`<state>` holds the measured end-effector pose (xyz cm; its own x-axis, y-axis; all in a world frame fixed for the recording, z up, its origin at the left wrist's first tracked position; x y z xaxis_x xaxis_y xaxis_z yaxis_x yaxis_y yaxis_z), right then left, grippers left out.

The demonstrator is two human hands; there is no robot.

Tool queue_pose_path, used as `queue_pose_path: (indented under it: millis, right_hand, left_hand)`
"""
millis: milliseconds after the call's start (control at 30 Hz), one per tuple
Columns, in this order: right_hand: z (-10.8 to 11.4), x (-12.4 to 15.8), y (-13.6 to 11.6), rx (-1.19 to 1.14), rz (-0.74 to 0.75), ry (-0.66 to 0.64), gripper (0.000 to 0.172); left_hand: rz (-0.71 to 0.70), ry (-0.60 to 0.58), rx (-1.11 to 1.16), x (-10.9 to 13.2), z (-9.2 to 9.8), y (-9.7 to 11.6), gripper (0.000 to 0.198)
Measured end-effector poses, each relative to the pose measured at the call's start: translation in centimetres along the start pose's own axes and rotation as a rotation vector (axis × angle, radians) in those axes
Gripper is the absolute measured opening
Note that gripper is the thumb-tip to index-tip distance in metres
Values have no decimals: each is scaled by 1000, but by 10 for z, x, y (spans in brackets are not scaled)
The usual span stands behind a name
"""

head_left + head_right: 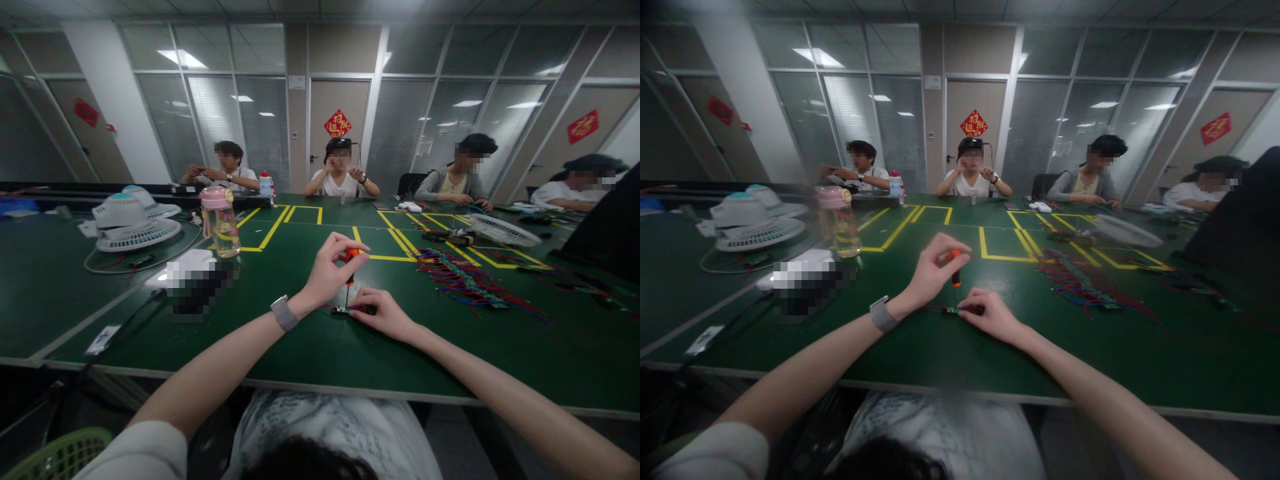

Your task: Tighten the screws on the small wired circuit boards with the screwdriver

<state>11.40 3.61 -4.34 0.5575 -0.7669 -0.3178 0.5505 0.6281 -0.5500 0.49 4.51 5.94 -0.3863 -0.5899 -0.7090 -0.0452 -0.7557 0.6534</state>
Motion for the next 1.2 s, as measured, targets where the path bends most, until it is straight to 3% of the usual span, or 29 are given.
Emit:
queue_pose_path:
  millis: [267,500,700,900,1000,1100,1200]
  right_hand:
    - [1,0,1,6,2,-2,16]
    - [2,0,0,14,-6,3,17]
    - [2,0,-1,5,3,6,20]
    - [2,0,-1,1,-3,2,19]
    - [2,0,-1,4,-5,4,19]
    - [1,0,0,5,-4,-1,20]
    - [1,0,2,-2,-4,-4,21]
  left_hand:
    - [15,-78,160,-1,-5,-2,29]
    - [-4,23,2,1,1,-1,19]
    - [31,-83,115,0,-7,-3,29]
    - [72,-93,240,1,-10,-5,30]
    - [42,-63,119,1,-8,-2,25]
    - [-9,43,-72,3,1,3,17]
    - [-27,88,-156,4,5,3,19]
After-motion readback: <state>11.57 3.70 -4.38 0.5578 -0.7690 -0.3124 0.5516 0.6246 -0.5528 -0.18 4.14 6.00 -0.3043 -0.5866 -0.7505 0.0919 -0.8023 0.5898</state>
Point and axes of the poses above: each hand's wrist, its own x-axis away from the middle knuckle, its own z-axis out of the back of the hand, y = z × x, the point moved 8 cm from there along -x, towards the middle knuckle, and after that the axes turned 7 degrees about -y, right-handed, at the moved point
